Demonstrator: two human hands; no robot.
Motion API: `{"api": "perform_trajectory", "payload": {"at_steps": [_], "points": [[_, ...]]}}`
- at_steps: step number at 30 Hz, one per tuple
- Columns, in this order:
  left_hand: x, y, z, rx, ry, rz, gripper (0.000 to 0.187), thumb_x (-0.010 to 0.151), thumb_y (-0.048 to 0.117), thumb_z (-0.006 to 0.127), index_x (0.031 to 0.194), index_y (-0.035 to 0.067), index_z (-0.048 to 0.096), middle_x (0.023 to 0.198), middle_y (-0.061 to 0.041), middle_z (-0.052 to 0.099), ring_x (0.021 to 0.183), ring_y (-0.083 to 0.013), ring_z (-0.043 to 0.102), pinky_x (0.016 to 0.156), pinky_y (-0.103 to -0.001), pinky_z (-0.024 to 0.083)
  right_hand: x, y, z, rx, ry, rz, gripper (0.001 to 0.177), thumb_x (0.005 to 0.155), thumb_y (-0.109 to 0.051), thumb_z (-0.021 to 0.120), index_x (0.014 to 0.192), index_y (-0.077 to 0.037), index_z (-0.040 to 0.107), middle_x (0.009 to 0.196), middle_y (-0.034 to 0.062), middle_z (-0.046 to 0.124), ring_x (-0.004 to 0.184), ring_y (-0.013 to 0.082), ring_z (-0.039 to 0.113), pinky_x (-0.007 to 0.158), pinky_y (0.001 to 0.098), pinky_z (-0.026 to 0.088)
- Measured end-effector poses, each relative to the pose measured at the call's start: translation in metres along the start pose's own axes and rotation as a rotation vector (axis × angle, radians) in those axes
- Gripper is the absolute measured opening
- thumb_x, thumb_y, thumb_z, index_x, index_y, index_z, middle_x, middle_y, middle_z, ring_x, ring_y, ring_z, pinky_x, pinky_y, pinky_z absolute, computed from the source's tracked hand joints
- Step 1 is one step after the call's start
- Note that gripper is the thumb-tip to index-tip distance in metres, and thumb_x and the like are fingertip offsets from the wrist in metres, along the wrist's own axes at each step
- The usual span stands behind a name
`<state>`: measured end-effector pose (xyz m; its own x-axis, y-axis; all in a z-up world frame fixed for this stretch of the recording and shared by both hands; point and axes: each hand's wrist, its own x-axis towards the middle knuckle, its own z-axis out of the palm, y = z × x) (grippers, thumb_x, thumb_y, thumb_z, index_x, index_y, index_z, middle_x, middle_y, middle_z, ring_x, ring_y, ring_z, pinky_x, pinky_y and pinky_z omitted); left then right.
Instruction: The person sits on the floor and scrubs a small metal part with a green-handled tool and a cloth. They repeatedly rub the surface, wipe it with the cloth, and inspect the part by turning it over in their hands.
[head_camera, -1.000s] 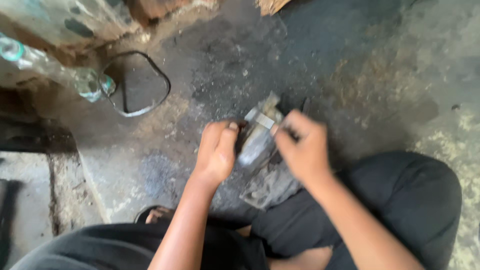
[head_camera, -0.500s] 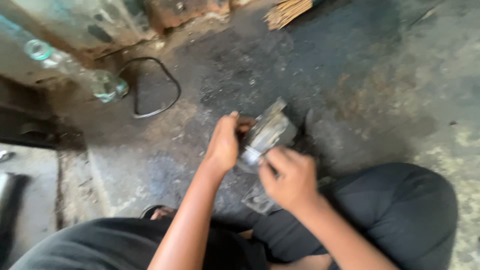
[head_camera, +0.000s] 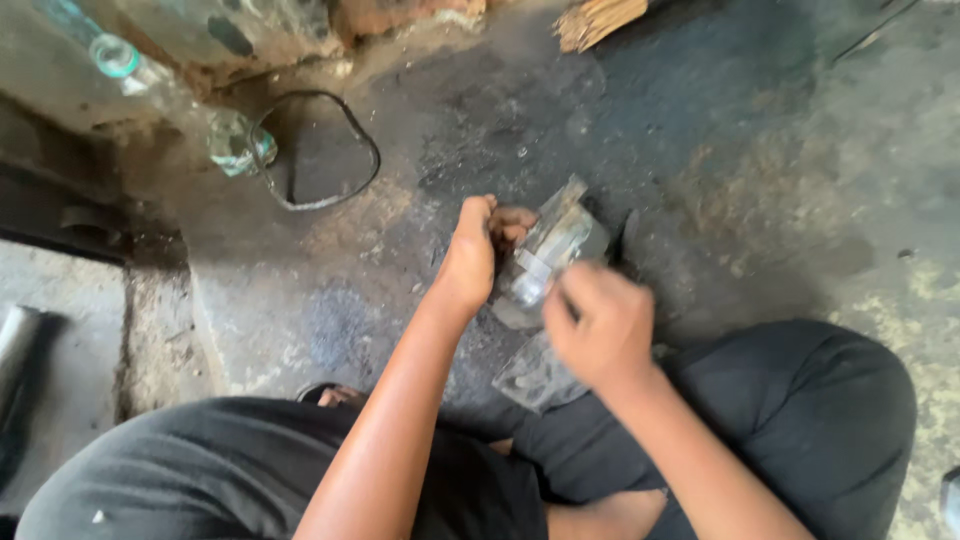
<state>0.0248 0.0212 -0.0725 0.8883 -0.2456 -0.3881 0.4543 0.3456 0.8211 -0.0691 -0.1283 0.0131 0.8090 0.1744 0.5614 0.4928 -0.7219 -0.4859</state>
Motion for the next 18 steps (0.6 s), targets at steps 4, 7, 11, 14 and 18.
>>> {"api": "perform_trajectory", "payload": {"at_steps": [4, 7, 11, 14, 18], "points": [[0.001, -0.001, -0.003, -0.07, -0.063, 0.01, 0.066, 0.098, 0.044, 0.03, 0.11, -0.008, 0.07, 0.074, -0.002, 0.056, 0.07, -0.0166, 0.046, 0.07, -0.033, 0.038, -0.005, 0.005, 0.0, 0.009, -0.021, 0.024, 0.018, 0.085, -0.005, 0.069, 0.074, -0.005, 0.054, 0.072, 0.0132, 0.061, 0.061, 0.0309, 0.062, 0.055, 0.0407, 0.048], [-0.008, 0.004, -0.004, -0.117, -0.153, 0.078, 0.066, 0.096, 0.04, 0.031, 0.122, -0.008, 0.068, 0.078, 0.0, 0.057, 0.074, -0.0146, 0.047, 0.073, -0.032, 0.04, 0.004, 0.016, -0.004, -0.055, -0.008, 0.074, 0.021, 0.088, -0.005, 0.071, 0.076, -0.004, 0.053, 0.072, 0.0153, 0.059, 0.064, 0.0341, 0.062, 0.057, 0.0421, 0.046], [-0.018, 0.022, 0.007, -0.134, -0.192, 0.025, 0.067, 0.091, 0.041, 0.031, 0.134, -0.001, 0.062, 0.08, -0.002, 0.064, 0.074, -0.0162, 0.052, 0.07, -0.032, 0.04, 0.009, 0.012, -0.014, 0.017, -0.028, 0.023, 0.015, 0.085, -0.006, 0.07, 0.078, -0.004, 0.056, 0.073, 0.0159, 0.059, 0.064, 0.0356, 0.061, 0.056, 0.0411, 0.046], [-0.028, 0.027, 0.012, -0.177, -0.25, 0.066, 0.068, 0.09, 0.037, 0.037, 0.14, -0.004, 0.058, 0.089, 0.0, 0.065, 0.084, -0.0147, 0.057, 0.083, -0.029, 0.046, 0.011, 0.022, -0.013, -0.001, -0.012, 0.049, 0.019, 0.088, -0.006, 0.071, 0.08, -0.002, 0.054, 0.074, 0.017, 0.058, 0.068, 0.0376, 0.061, 0.059, 0.0431, 0.045], [-0.037, 0.039, 0.025, 0.102, -0.296, 0.195, 0.064, 0.086, 0.014, 0.055, 0.147, -0.005, 0.053, 0.094, 0.003, 0.064, 0.088, -0.0096, 0.055, 0.085, -0.026, 0.044, 0.024, 0.036, -0.012, 0.022, 0.025, 0.094, 0.021, 0.09, -0.005, 0.071, 0.081, -0.002, 0.051, 0.075, 0.0162, 0.058, 0.07, 0.0372, 0.061, 0.061, 0.0444, 0.044]]}}
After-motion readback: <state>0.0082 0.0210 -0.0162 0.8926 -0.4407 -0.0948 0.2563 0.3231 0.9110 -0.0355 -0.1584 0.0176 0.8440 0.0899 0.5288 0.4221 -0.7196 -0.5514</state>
